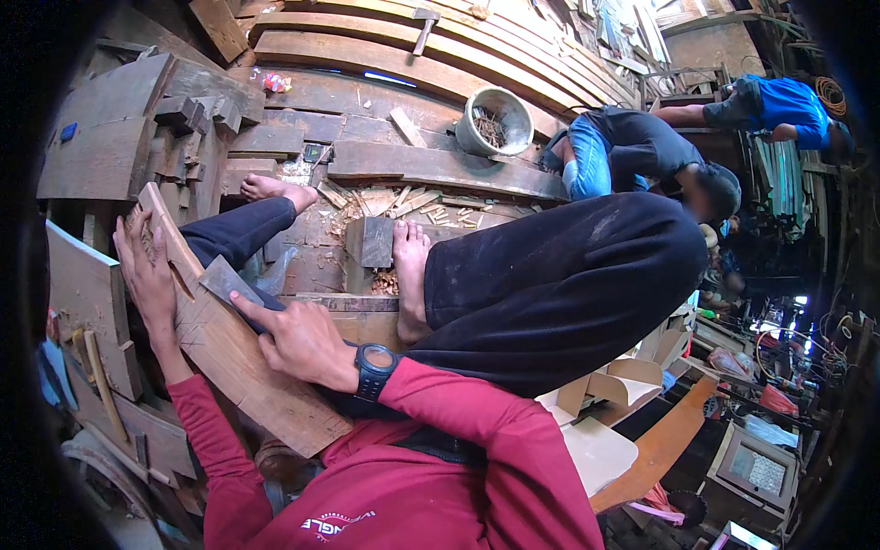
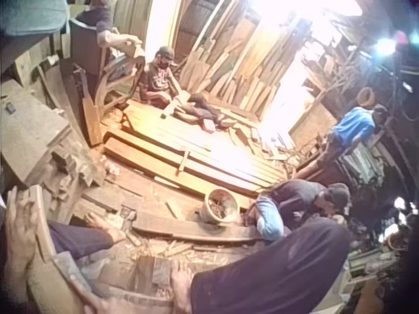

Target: Carving a design into a piece of wood using a chisel and a hammer.

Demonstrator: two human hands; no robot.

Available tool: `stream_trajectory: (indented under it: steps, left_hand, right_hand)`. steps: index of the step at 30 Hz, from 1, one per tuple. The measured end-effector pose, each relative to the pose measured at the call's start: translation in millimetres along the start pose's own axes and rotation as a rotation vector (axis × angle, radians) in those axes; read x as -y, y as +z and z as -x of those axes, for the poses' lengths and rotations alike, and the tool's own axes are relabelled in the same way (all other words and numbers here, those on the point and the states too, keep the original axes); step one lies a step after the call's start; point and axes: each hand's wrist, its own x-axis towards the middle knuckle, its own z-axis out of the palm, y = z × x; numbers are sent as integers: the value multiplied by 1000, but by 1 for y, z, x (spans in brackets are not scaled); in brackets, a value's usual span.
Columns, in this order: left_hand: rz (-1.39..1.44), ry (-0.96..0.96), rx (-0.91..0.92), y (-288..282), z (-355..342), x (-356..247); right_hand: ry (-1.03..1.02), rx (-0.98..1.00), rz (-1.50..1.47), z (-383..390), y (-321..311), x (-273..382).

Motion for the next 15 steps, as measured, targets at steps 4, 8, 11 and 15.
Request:
stream_trajectory:
  steps: [4,8,11,15]
  left_hand:
    - [-16,9,11,-1,1,1]
    - [-26,20,14,-1,0,2]
    - [-19,12,5,-2,0,2]
    - [-18,-4,7,0,0,1]
  right_hand:
    - [15,50,-8,10,-7,-1]
    - [43,90,-18,10,-9,-1]
    - [-9,-4,-9,-1,0,1]
    - [12,31,-10,4,-3,2]
